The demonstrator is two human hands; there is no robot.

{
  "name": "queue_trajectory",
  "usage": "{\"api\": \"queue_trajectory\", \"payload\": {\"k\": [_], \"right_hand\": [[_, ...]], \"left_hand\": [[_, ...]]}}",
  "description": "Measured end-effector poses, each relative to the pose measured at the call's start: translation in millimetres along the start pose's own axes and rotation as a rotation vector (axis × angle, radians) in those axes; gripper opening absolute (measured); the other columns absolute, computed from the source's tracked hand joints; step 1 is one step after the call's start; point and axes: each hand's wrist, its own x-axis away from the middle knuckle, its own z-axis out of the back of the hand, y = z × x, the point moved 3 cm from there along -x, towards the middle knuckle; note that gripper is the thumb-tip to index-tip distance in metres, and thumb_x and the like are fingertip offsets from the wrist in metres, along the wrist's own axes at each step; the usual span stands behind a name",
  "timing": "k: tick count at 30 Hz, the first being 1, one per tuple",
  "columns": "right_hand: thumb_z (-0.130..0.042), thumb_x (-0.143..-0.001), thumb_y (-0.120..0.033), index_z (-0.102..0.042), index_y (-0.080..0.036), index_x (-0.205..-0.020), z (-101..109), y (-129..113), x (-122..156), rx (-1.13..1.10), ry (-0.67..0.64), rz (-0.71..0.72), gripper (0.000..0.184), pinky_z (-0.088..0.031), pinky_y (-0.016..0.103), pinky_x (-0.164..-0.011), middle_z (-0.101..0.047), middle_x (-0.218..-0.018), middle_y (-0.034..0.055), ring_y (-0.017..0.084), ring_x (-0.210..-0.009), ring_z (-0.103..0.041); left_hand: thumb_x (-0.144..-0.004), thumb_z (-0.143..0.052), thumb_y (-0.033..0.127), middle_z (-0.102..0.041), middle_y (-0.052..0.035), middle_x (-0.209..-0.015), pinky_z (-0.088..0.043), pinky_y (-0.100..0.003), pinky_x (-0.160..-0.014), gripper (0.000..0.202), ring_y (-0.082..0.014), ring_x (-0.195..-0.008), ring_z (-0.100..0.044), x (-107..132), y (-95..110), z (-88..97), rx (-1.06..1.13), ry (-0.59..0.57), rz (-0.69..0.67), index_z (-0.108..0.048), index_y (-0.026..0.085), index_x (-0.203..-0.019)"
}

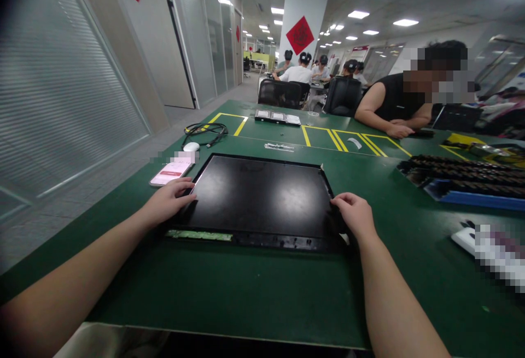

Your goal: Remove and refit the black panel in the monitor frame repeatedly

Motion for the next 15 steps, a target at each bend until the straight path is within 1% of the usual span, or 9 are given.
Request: {"api": "queue_trajectory", "payload": {"k": [4,7,11,13,15], "right_hand": [[-0.068,-0.065,-0.040,-0.074,-0.022,-0.077,-2,-1,0,0.049,-0.019,-0.012,0.022,-0.047,0.034,-0.061,-0.071,-0.071,0.0064,0.024,-0.067,-0.064],[-0.067,-0.064,-0.036,-0.073,-0.022,-0.079,-5,2,-3,0.017,-0.033,-0.009,0.021,-0.048,0.034,-0.064,-0.075,-0.080,0.0069,0.023,-0.071,-0.065],[-0.063,-0.062,-0.030,-0.071,-0.022,-0.082,-6,10,-8,-0.005,-0.059,0.008,0.022,-0.049,0.034,-0.066,-0.077,-0.088,0.0067,0.023,-0.075,-0.068],[-0.061,-0.062,-0.027,-0.072,-0.022,-0.082,-6,13,-9,0.025,-0.061,0.028,0.023,-0.050,0.033,-0.068,-0.077,-0.088,0.0067,0.023,-0.077,-0.068],[-0.061,-0.063,-0.026,-0.073,-0.021,-0.082,-6,16,-11,0.045,-0.059,0.045,0.023,-0.050,0.033,-0.067,-0.075,-0.083,0.0069,0.022,-0.074,-0.068]], "left_hand": [[-0.068,-0.066,0.046,-0.066,-0.0133,-0.137,-0.046,-0.047,-0.111,0.037,-0.0375,-0.130,-0.059,-1,0,0.3,0.035,0.010,0.017,-0.079,0.021,-0.092],[-0.069,-0.063,0.038,-0.068,-0.0120,-0.135,-0.041,-0.047,-0.115,0.031,-0.0382,-0.130,-0.060,-1,1,1.3,0.013,0.031,0.025,-0.080,0.022,-0.089],[-0.068,-0.059,0.029,-0.070,-0.0090,-0.134,-0.038,-0.049,-0.117,0.032,-0.0388,-0.131,-0.059,-2,0,1.9,0.007,0.045,0.041,-0.081,0.024,-0.090],[-0.067,-0.058,0.027,-0.071,-0.0080,-0.134,-0.038,-0.049,-0.118,0.033,-0.0382,-0.131,-0.059,-2,-1,2.0,0.001,0.041,0.035,-0.081,0.025,-0.091],[-0.066,-0.057,0.026,-0.071,-0.0080,-0.133,-0.038,-0.048,-0.118,0.034,-0.0380,-0.130,-0.060,-3,-1,2.3,-0.007,0.039,0.028,-0.081,0.024,-0.090]]}}
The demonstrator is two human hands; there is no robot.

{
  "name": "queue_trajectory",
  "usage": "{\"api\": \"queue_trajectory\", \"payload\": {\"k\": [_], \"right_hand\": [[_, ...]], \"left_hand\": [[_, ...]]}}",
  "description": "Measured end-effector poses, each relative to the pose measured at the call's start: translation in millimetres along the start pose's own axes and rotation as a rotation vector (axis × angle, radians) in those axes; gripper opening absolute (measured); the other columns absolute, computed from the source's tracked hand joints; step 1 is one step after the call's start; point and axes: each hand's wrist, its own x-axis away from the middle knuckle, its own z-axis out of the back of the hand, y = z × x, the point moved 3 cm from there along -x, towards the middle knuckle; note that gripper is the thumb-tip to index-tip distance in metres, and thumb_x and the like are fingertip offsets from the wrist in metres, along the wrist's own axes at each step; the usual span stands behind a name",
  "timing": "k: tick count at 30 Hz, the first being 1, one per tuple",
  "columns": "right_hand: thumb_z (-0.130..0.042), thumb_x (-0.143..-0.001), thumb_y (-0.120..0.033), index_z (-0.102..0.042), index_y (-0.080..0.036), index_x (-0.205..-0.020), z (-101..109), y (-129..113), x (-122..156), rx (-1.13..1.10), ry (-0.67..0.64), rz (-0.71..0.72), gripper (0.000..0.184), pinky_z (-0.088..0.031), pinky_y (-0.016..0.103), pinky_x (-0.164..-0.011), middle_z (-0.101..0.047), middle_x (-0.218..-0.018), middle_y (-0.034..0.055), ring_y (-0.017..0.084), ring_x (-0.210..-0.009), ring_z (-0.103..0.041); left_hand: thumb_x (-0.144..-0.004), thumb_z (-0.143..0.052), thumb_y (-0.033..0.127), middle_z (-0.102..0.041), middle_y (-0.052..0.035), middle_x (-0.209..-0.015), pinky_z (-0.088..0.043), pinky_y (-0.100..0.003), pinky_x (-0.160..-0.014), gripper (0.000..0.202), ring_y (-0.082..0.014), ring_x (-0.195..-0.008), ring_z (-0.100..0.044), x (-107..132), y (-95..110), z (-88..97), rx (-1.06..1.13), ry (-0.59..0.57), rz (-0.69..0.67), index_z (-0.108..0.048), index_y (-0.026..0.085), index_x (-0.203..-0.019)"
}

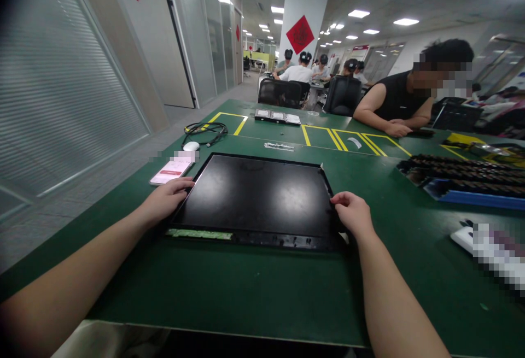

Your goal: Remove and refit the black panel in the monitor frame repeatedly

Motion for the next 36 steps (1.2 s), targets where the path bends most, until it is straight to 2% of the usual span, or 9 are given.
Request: {"api": "queue_trajectory", "payload": {"k": [3,14,29,36], "right_hand": [[-0.062,-0.064,-0.027,-0.073,-0.020,-0.083,-1,4,-1,-0.013,0.002,0.019,0.023,-0.049,0.033,-0.063,-0.073,-0.075,0.0065,0.022,-0.068,-0.066],[-0.066,-0.066,-0.026,-0.072,-0.021,-0.080,-4,12,-6,-0.021,0.020,0.025,0.016,-0.047,0.029,-0.060,-0.069,-0.069,0.0045,0.019,-0.064,-0.064],[-0.069,-0.067,-0.032,-0.071,-0.020,-0.077,-3,10,-3,-0.019,0.016,0.046,0.016,-0.048,0.030,-0.059,-0.069,-0.068,0.0055,0.019,-0.063,-0.063],[-0.070,-0.067,-0.032,-0.070,-0.020,-0.076,-2,4,0,-0.010,-0.007,0.001,0.015,-0.048,0.030,-0.059,-0.068,-0.067,0.0057,0.019,-0.063,-0.063]], "left_hand": [[-0.067,-0.057,0.025,-0.071,-0.0078,-0.135,-0.039,-0.046,-0.118,0.035,-0.0373,-0.131,-0.060,0,0,0.4,-0.025,-0.006,-0.007,-0.082,0.024,-0.092],[-0.076,-0.050,0.018,-0.065,-0.0086,-0.145,-0.039,-0.042,-0.118,0.044,-0.0318,-0.133,-0.060,1,4,0.4,-0.151,-0.047,-0.007,-0.081,0.018,-0.108],[-0.080,-0.048,0.020,-0.065,-0.0100,-0.144,-0.042,-0.044,-0.116,0.046,-0.0326,-0.132,-0.061,0,3,1.0,-0.230,-0.056,-0.044,-0.079,0.017,-0.114],[-0.080,-0.047,0.019,-0.067,-0.0107,-0.142,-0.043,-0.043,-0.115,0.046,-0.0317,-0.130,-0.062,-1,4,-0.1,-0.290,-0.051,-0.078,-0.080,0.017,-0.112]]}}
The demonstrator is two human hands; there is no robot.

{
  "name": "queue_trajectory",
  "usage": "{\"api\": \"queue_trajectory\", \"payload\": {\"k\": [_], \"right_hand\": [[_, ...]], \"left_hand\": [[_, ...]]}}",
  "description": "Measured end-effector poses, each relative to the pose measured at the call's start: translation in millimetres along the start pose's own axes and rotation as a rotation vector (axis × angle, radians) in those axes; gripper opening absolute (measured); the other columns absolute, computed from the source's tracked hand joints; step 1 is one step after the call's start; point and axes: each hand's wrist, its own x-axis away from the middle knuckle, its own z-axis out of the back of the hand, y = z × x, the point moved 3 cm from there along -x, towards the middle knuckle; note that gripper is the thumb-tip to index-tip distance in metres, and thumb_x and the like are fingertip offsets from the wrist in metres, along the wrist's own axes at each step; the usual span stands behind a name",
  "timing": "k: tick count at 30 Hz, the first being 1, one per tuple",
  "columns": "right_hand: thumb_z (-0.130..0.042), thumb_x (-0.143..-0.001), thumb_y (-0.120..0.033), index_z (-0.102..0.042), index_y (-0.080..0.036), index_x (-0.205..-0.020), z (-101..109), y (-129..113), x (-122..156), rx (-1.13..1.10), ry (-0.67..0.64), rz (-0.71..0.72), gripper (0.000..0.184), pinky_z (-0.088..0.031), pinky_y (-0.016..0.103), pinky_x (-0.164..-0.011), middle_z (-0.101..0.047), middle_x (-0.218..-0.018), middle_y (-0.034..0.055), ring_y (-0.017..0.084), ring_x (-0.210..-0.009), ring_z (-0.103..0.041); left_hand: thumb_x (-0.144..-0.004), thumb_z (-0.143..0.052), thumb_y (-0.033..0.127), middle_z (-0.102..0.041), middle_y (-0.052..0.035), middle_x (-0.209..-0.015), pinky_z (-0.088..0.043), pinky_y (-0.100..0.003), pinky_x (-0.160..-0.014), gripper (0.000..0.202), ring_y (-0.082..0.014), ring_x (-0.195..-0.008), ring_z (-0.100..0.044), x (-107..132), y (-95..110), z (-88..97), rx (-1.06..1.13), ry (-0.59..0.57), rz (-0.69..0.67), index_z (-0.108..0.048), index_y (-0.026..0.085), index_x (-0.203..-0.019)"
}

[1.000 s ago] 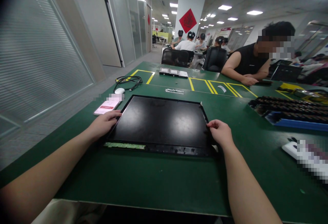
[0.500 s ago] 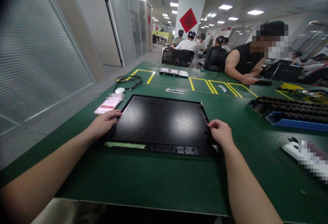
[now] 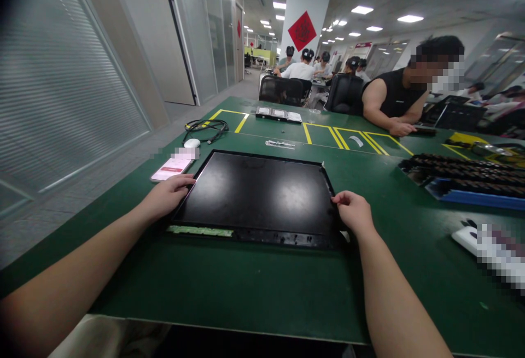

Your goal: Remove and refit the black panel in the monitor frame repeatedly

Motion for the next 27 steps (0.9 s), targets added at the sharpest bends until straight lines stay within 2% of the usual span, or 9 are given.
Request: {"api": "queue_trajectory", "payload": {"k": [8,16,27], "right_hand": [[-0.069,-0.067,-0.031,-0.070,-0.021,-0.075,-0.6,0.6,-0.2,0.007,0.011,0.005,0.013,-0.047,0.029,-0.059,-0.069,-0.068,0.0054,0.019,-0.065,-0.063],[-0.063,-0.065,-0.025,-0.068,-0.021,-0.073,-1.3,-2.5,3.3,0.001,0.002,-0.010,0.010,-0.047,0.029,-0.060,-0.075,-0.084,0.0079,0.019,-0.069,-0.065],[-0.063,-0.064,-0.028,-0.070,-0.023,-0.071,1.4,-4.2,-0.4,0.028,0.016,0.023,0.011,-0.047,0.030,-0.059,-0.070,-0.067,0.0041,0.020,-0.063,-0.062]], "left_hand": [[-0.081,-0.046,0.020,-0.067,-0.0110,-0.142,-0.043,-0.042,-0.115,0.047,-0.0312,-0.130,-0.062,0.8,1.8,1.3,-0.028,-0.006,-0.009,-0.080,0.016,-0.113],[-0.077,-0.048,0.021,-0.068,-0.0095,-0.140,-0.045,-0.046,-0.114,0.046,-0.0336,-0.127,-0.063,0.9,2.3,1.0,-0.023,0.020,-0.014,-0.081,0.019,-0.109],[-0.077,-0.051,0.024,-0.071,-0.0077,-0.136,-0.046,-0.045,-0.113,0.043,-0.0334,-0.127,-0.063,0.4,0.4,1.2,-0.022,0.003,-0.035,-0.081,0.022,-0.107]]}}
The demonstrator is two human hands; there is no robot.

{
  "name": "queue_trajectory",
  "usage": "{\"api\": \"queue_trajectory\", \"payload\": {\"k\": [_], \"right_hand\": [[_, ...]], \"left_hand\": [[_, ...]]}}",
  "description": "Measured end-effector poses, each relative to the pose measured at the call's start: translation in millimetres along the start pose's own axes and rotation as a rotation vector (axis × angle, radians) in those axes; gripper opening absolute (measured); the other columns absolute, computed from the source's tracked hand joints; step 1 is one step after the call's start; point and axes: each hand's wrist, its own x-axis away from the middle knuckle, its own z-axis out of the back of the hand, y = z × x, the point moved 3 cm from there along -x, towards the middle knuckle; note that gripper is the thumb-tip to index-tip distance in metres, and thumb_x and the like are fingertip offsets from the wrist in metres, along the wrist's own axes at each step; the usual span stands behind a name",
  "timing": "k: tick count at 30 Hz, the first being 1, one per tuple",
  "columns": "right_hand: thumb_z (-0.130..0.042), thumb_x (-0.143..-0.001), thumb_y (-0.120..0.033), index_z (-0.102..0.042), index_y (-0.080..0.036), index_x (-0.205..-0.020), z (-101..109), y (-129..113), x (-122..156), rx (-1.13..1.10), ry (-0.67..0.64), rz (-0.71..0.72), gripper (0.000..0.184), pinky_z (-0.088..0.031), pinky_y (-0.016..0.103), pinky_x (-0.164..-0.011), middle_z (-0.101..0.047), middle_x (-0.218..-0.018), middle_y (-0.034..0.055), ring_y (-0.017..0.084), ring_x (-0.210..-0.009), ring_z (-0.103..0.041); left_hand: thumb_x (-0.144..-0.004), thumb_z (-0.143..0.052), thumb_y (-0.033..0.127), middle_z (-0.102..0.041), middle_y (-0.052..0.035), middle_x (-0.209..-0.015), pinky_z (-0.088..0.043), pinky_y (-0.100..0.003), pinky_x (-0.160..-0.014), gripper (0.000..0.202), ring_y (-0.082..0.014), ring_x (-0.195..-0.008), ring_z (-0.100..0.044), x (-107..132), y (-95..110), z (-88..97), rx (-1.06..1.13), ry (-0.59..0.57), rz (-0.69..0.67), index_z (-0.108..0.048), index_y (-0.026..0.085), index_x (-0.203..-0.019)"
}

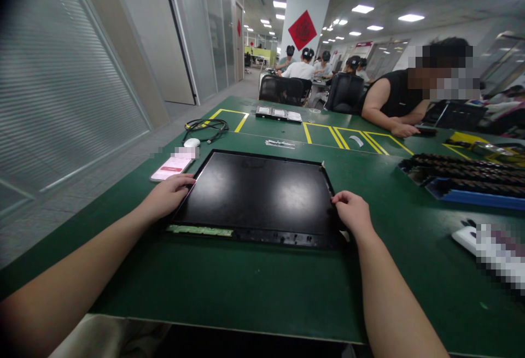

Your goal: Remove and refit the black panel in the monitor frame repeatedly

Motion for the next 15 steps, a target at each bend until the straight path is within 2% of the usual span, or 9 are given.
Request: {"api": "queue_trajectory", "payload": {"k": [4,9,12,15], "right_hand": [[-0.063,-0.066,-0.031,-0.071,-0.023,-0.073,0,0,1,0.008,0.018,0.009,0.014,-0.046,0.030,-0.058,-0.068,-0.065,0.0035,0.020,-0.062,-0.060],[-0.058,-0.065,-0.028,-0.073,-0.023,-0.075,1,-6,4,0.080,0.004,-0.030,0.019,-0.044,0.030,-0.057,-0.068,-0.065,0.0032,0.020,-0.061,-0.060],[-0.057,-0.066,-0.027,-0.074,-0.022,-0.077,2,-10,6,0.088,-0.004,-0.032,0.021,-0.043,0.030,-0.055,-0.067,-0.062,0.0033,0.020,-0.059,-0.059],[-0.057,-0.067,-0.027,-0.074,-0.023,-0.076,3,-15,8,0.097,0.003,0.003,0.021,-0.044,0.030,-0.056,-0.066,-0.061,0.0034,0.020,-0.059,-0.060]], "left_hand": [[-0.081,-0.049,0.027,-0.066,-0.0135,-0.141,-0.042,-0.045,-0.115,0.044,-0.0340,-0.130,-0.060,1,4,0.2,-0.034,-0.030,-0.018,-0.079,0.017,-0.111],[-0.089,-0.050,0.044,-0.061,-0.0157,-0.146,-0.041,-0.049,-0.115,0.053,-0.0346,-0.133,-0.057,7,9,4.0,0.011,-0.081,-0.068,-0.071,0.016,-0.128],[-0.086,-0.056,0.053,-0.053,-0.0182,-0.153,-0.039,-0.052,-0.116,0.065,-0.0370,-0.140,-0.050,12,12,10.1,-0.001,-0.073,-0.130,-0.064,0.015,-0.138],[-0.082,-0.064,0.057,-0.050,-0.0166,-0.156,-0.035,-0.055,-0.118,0.066,-0.0391,-0.142,-0.047,16,16,16.8,-0.046,-0.104,-0.235,-0.067,0.019,-0.136]]}}
